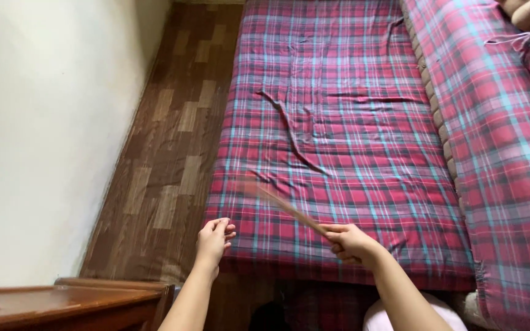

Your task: Arranging pillows, straightening blankets, and using a lidi broom to smooth the bedsheet.

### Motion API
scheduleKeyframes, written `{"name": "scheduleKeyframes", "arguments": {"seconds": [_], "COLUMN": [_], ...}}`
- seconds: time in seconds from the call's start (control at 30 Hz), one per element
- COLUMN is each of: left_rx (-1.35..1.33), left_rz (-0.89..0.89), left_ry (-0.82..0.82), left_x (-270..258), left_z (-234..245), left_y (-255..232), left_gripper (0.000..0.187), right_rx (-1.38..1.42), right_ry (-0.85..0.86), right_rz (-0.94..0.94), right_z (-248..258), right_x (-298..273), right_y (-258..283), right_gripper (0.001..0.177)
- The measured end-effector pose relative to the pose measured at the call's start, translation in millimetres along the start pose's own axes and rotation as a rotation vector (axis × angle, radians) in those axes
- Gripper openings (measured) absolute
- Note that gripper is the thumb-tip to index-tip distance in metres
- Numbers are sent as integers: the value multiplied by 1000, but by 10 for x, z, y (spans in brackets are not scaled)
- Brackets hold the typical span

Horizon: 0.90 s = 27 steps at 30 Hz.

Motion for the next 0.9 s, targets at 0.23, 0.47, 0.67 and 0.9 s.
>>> {"name": "scheduleKeyframes", "arguments": {"seconds": [0.23,0.47,0.67,0.9], "left_rx": [17,95,121,78], "left_rz": [-60,-52,-9,-27], "left_ry": [42,37,32,48], "left_x": [220,90,138,257], "left_z": [11,35,88,90], "left_y": [-147,-266,-169,-203], "left_gripper": [30,31,30,30], "right_rx": [132,-114,50,99], "right_ry": [-597,-151,-413,24], "right_rz": [163,23,149,6], "right_z": [379,-50,-82,-345], "right_x": [-34,-395,-674,-535], "right_y": [29,143,447,111], "right_gripper": [42,46,42,43]}}
Point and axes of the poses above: each hand's wrist, its own x-axis towards the middle knuckle, its own z-axis out of the back of the hand, y = z × x, the point moved 6 cm from there along x, towards the middle knuckle, and after that the axes turned 1 degree about -x, right-handed, at the moved point
